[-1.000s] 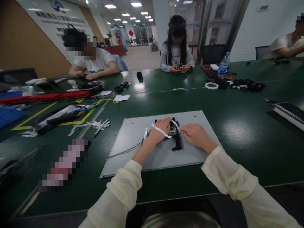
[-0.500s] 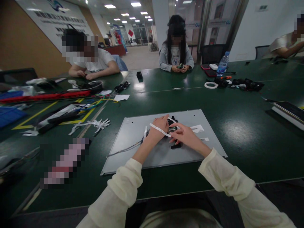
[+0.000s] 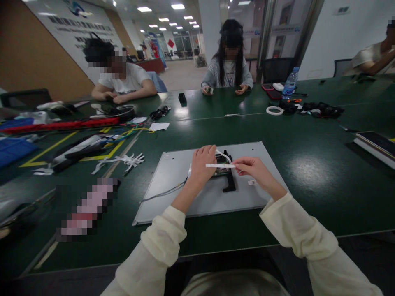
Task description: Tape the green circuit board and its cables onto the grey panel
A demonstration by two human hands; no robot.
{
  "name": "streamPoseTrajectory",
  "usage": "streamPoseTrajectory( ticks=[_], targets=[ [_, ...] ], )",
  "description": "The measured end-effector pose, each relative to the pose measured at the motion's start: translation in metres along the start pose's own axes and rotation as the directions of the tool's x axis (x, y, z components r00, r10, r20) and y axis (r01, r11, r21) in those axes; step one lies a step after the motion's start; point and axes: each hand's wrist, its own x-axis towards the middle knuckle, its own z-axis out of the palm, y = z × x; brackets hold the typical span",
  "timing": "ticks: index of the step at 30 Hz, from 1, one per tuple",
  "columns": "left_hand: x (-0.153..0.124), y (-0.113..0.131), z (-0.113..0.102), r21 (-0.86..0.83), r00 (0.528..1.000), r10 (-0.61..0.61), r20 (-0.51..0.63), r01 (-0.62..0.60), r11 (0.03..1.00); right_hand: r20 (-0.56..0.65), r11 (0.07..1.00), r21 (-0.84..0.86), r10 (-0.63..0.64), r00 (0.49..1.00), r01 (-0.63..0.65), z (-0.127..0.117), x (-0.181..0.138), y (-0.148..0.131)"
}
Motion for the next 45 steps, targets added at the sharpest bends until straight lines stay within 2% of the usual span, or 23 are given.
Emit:
streamPoseTrajectory(
  ticks=[3,6,9,12,15,18,25,28,30,33,36,40,45],
  targets=[
    [-0.005,0.001,-0.014,-0.033,0.999,-0.023,-0.024,0.022,0.999,-0.028,0.994,-0.100,0.040,0.999,-0.043,-0.011,-0.005,0.006],
    [-0.019,0.013,-0.033,-0.108,0.999,-0.026,-0.034,0.022,0.994,-0.015,0.969,-0.235,0.067,0.998,-0.069,-0.015,-0.009,0.017],
    [-0.042,0.032,-0.049,-0.201,0.999,-0.015,-0.037,0.007,0.979,-0.014,0.942,-0.335,0.010,1.000,-0.014,-0.014,-0.011,0.027],
    [-0.069,0.049,-0.056,-0.287,0.998,-0.054,-0.031,0.043,0.957,-0.032,0.914,-0.404,-0.051,0.998,0.034,-0.012,-0.009,0.031],
    [-0.091,0.065,-0.048,-0.312,0.996,-0.085,-0.022,0.074,0.947,-0.021,0.890,-0.452,-0.081,0.996,0.063,-0.011,-0.008,0.032],
    [-0.105,0.079,-0.032,-0.271,0.998,-0.058,0.013,0.059,0.961,-0.020,0.855,-0.511,-0.115,0.993,0.089,-0.012,-0.008,0.033],
    [-0.114,0.089,-0.003,-0.203,0.994,-0.094,0.061,0.105,0.973,-0.024,0.749,-0.646,-0.210,0.977,0.145,-0.007,-0.011,0.031],
    [-0.114,0.089,0.000,-0.181,0.991,-0.101,0.089,0.116,0.977,-0.033,0.658,-0.741,-0.240,0.970,0.137,0.002,-0.013,0.029],
    [-0.114,0.090,0.000,-0.165,0.988,-0.111,0.107,0.128,0.978,-0.040,0.530,-0.840,-0.267,0.963,0.112,0.010,-0.015,0.029],
    [-0.113,0.091,-0.002,-0.154,0.986,-0.113,0.124,0.131,0.979,-0.027,0.282,-0.957,-0.327,0.945,0.071,0.021,-0.021,0.029],
    [-0.112,0.091,-0.003,-0.164,0.986,-0.109,0.128,0.129,0.978,-0.008,0.134,-0.990,-0.355,0.935,0.042,0.024,-0.026,0.028],
    [-0.114,0.086,-0.001,-0.199,0.988,-0.110,0.112,0.131,0.971,-0.017,0.065,-0.998,-0.363,0.932,0.007,0.021,-0.031,0.028],
    [-0.118,0.066,-0.018,-0.277,0.988,-0.016,0.154,0.058,0.959,-0.054,0.069,-0.997,-0.366,0.929,-0.030,0.013,-0.034,0.029]
  ],
)
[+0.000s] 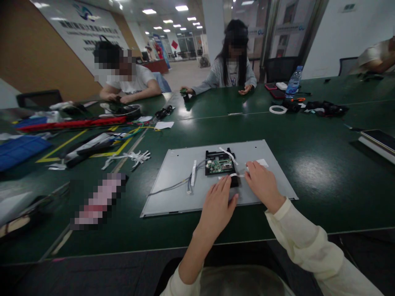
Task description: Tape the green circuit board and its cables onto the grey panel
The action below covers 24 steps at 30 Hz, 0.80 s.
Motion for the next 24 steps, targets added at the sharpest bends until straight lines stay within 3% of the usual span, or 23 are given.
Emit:
streamPoseTrajectory(
  ticks=[4,7,9,12,14,16,18,24],
  targets=[
    [0.007,-0.028,-0.040,0.007,0.999,0.024,0.026,-0.024,1.000,-0.030,0.996,0.075,-0.054,0.998,0.056,-0.004,-0.001,0.005],
    [0.030,-0.065,-0.066,0.058,0.997,-0.070,0.041,0.067,0.996,-0.079,0.961,0.165,-0.209,0.975,0.220,-0.011,0.001,0.000],
    [0.052,-0.094,-0.073,0.116,0.994,-0.105,0.020,0.102,0.988,-0.100,0.900,0.214,-0.366,0.925,0.380,-0.017,0.005,-0.010],
    [0.083,-0.131,-0.068,0.157,0.994,-0.106,0.028,0.101,0.982,-0.101,0.755,0.241,-0.605,0.790,0.609,-0.025,0.017,-0.032],
    [0.096,-0.147,-0.060,0.146,0.996,-0.083,0.034,0.078,0.986,-0.099,0.680,0.240,-0.692,0.715,0.692,-0.027,0.026,-0.048],
    [0.102,-0.155,-0.051,0.128,0.998,-0.058,0.027,0.054,0.990,-0.106,0.648,0.248,-0.721,0.685,0.721,-0.025,0.035,-0.064],
    [0.103,-0.159,-0.045,0.115,0.999,-0.042,0.007,0.041,0.993,-0.110,0.648,0.263,-0.716,0.689,0.715,-0.020,0.042,-0.079],
    [0.097,-0.167,-0.038,0.046,1.000,-0.009,-0.014,0.010,0.999,-0.103,0.748,0.240,-0.615,0.782,0.619,0.006,0.049,-0.109]
  ],
)
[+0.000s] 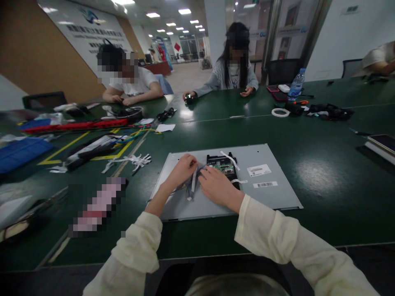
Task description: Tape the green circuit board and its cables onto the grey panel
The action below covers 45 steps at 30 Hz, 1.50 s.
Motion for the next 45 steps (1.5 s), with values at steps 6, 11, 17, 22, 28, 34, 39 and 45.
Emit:
streamPoseTrajectory(
  ticks=[6,11,17,22,28,34,39,45],
  targets=[
    [0.000,-0.005,-0.002,-0.125,0.999,-0.015,0.031,0.019,0.992,-0.025,1.000,-0.001,0.023,0.999,-0.023,0.012,-0.004,0.000],
    [0.000,-0.007,-0.006,-0.231,0.996,0.001,0.088,0.019,0.973,-0.018,0.999,0.023,0.038,0.999,-0.037,0.011,-0.004,0.000],
    [0.000,-0.008,-0.007,-0.208,0.996,-0.017,0.082,0.034,0.978,-0.013,0.998,0.036,0.041,0.999,-0.041,0.009,-0.003,0.000],
    [0.000,-0.010,-0.009,-0.222,0.999,0.006,0.053,0.006,0.975,-0.019,0.998,0.041,0.037,0.999,-0.037,0.010,-0.004,0.001],
    [0.000,-0.011,-0.012,-0.250,0.999,0.005,0.051,0.008,0.968,-0.027,0.999,0.041,0.036,0.999,-0.035,0.011,-0.003,0.001],
    [-0.001,-0.014,-0.011,-0.278,1.000,0.001,0.015,0.004,0.961,-0.034,0.998,0.039,0.043,0.998,-0.041,0.009,-0.003,-0.001],
    [-0.002,-0.015,-0.011,-0.288,0.999,-0.025,0.024,0.031,0.957,-0.041,0.998,0.048,0.041,0.998,-0.039,0.010,-0.003,0.000],
    [-0.001,-0.018,-0.020,-0.385,0.999,-0.049,-0.009,0.042,0.922,-0.045,0.998,0.056,0.035,0.998,-0.032,0.010,-0.003,0.000]
  ],
)
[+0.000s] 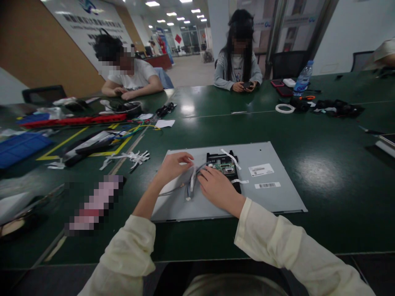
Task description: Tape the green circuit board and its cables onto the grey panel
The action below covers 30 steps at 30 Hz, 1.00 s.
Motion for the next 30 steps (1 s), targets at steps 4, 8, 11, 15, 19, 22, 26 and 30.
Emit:
streamPoseTrajectory(
  ticks=[4,8,11,15,19,22,26,30],
  targets=[
    [-0.001,-0.003,-0.009,-0.212,0.999,-0.041,-0.023,0.035,0.977,0.009,1.000,0.004,0.010,1.000,-0.010,0.000,0.000,0.000],
    [-0.004,-0.005,-0.015,-0.319,0.999,-0.044,-0.001,0.042,0.947,0.006,1.000,0.004,0.018,1.000,-0.018,0.002,0.000,0.001],
    [-0.006,0.000,-0.020,-0.363,0.998,-0.052,0.039,0.063,0.930,0.007,0.999,0.017,0.030,1.000,-0.030,0.003,0.000,0.001],
    [-0.009,0.009,-0.028,-0.412,0.991,-0.047,0.123,0.094,0.906,-0.001,0.997,0.037,0.063,0.998,-0.063,0.001,-0.001,0.000],
    [-0.013,0.014,-0.036,-0.468,0.991,-0.045,0.123,0.098,0.878,-0.008,0.996,0.040,0.082,0.997,-0.082,0.001,-0.002,-0.001],
    [-0.015,0.018,-0.041,-0.515,0.993,-0.043,0.109,0.093,0.852,0.015,0.998,0.045,0.054,0.998,-0.054,0.004,-0.002,0.000],
    [-0.018,0.022,-0.045,-0.550,0.998,-0.038,0.059,0.065,0.833,0.010,0.997,0.075,0.034,0.999,-0.035,0.002,-0.001,0.002],
    [-0.017,0.020,-0.043,-0.594,0.999,-0.050,-0.015,0.031,0.804,-0.147,0.954,0.275,0.166,0.975,-0.121,-0.014,-0.002,-0.001]
  ],
)
